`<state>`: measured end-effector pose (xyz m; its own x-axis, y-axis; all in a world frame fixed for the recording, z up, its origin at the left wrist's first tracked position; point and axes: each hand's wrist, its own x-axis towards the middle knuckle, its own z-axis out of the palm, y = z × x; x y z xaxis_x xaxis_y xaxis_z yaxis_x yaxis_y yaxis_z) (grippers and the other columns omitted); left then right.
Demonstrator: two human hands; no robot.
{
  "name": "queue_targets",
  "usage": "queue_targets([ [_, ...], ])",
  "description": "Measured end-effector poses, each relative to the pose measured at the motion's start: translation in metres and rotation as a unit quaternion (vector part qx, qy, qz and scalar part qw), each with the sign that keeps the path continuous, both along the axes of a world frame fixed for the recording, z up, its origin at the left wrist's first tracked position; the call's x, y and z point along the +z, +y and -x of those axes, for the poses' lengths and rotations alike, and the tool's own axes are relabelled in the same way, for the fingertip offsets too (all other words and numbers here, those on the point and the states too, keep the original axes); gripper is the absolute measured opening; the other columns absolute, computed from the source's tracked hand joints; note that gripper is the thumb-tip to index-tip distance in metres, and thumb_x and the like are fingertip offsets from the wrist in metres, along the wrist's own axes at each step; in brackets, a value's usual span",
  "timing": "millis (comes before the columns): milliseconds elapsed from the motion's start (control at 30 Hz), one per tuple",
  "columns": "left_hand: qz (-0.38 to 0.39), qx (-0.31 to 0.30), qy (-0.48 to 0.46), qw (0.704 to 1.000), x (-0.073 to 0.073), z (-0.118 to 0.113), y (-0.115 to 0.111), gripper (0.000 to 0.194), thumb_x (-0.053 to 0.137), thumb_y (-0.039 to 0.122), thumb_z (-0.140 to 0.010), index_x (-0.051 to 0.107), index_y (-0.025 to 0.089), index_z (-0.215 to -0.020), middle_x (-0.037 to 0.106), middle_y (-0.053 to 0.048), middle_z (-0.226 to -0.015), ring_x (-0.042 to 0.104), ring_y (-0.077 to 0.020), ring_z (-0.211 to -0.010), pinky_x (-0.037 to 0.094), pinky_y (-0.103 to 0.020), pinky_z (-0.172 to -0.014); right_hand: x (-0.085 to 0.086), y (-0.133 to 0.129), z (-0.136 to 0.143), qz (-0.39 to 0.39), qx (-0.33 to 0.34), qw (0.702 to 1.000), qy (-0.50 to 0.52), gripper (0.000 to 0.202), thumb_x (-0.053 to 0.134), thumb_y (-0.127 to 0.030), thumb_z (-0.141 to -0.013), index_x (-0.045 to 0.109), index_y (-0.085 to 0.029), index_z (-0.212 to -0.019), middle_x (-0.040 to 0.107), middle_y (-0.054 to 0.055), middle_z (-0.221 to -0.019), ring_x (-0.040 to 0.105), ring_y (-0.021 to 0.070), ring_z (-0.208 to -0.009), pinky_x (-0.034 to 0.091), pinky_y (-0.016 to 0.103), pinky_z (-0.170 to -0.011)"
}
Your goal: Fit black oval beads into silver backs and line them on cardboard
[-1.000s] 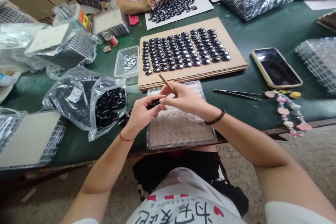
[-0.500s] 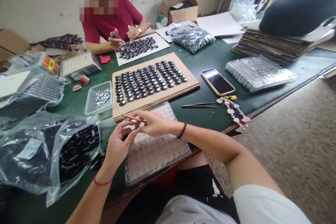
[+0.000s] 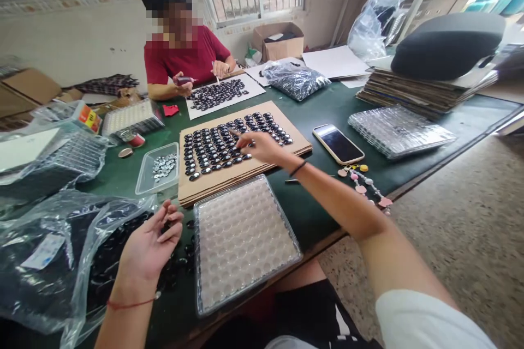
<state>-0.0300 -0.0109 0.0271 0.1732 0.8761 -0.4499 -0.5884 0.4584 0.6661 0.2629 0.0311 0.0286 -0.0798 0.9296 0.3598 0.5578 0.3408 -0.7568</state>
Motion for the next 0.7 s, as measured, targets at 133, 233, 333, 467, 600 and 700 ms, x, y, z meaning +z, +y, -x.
queue_targets([
  [133,0.023,-0.029,0.029,0.999,0.001,-0.001,-0.006,0.032,0.040,-0.009,-0.072,0.057,0.012,-0.090,0.056,-0.005,-0.079,0.055,-0.0072,-0.059,0.030,-0.008,-0.031,0.001,0.069,-0.075,0.036,-0.196,0.975,-0.104,0.019,0.057,-0.014,-0.072,0.065,-0.014,-0.090,0.067,0.005,-0.088,0.060,0.0145,-0.078,0.046,0.024,-0.070],
  [233,0.030,-0.037,0.064,0.997,0.001,-0.002,-0.011,0.037,0.044,-0.010,-0.070,0.058,0.014,-0.093,0.059,-0.005,-0.086,0.057,-0.0072,-0.060,0.031,-0.007,-0.030,-0.009,0.110,-0.115,0.043,-0.242,0.960,-0.134,0.018,0.057,-0.011,-0.069,0.067,-0.012,-0.084,0.067,0.007,-0.083,0.060,0.0174,-0.077,0.045,0.027,-0.071],
  [333,0.046,-0.034,0.105,0.993,0.003,-0.002,-0.012,0.037,0.049,-0.003,-0.073,0.059,0.018,-0.103,0.059,-0.008,-0.109,0.061,-0.0090,-0.066,0.032,-0.007,-0.029,-0.023,0.142,-0.134,0.049,-0.258,0.952,-0.157,0.018,0.057,-0.011,-0.068,0.068,-0.013,-0.082,0.067,0.007,-0.080,0.060,0.0170,-0.073,0.044,0.026,-0.068],
  [467,0.067,-0.034,0.126,0.989,0.007,-0.006,-0.013,0.038,0.058,0.004,-0.071,0.059,0.021,-0.106,0.054,-0.007,-0.124,0.063,-0.0081,-0.066,0.032,-0.006,-0.028,-0.041,0.174,-0.139,0.054,-0.250,0.951,-0.176,0.018,0.060,-0.015,-0.068,0.068,-0.015,-0.084,0.068,0.004,-0.081,0.059,0.0152,-0.073,0.043,0.023,-0.067],
  [600,0.082,-0.025,0.133,0.987,0.003,-0.011,-0.015,0.041,0.072,0.006,-0.058,0.063,0.020,-0.095,0.066,-0.006,-0.100,0.064,-0.0099,-0.064,0.025,-0.004,-0.026,-0.054,0.192,-0.142,0.073,-0.236,0.950,-0.189,0.018,0.060,-0.015,-0.067,0.069,-0.016,-0.084,0.068,0.004,-0.081,0.058,0.0138,-0.073,0.042,0.021,-0.067],
  [700,0.105,-0.021,0.120,0.987,-0.004,-0.012,-0.016,0.045,0.082,0.013,-0.045,0.066,0.022,-0.086,0.068,-0.002,-0.076,0.056,-0.0063,-0.045,0.027,-0.006,-0.026,-0.059,0.196,-0.146,0.096,-0.227,0.949,-0.196,0.019,0.059,-0.016,-0.069,0.069,-0.015,-0.085,0.068,0.004,-0.081,0.057,0.0128,-0.070,0.041,0.021,-0.065],
])
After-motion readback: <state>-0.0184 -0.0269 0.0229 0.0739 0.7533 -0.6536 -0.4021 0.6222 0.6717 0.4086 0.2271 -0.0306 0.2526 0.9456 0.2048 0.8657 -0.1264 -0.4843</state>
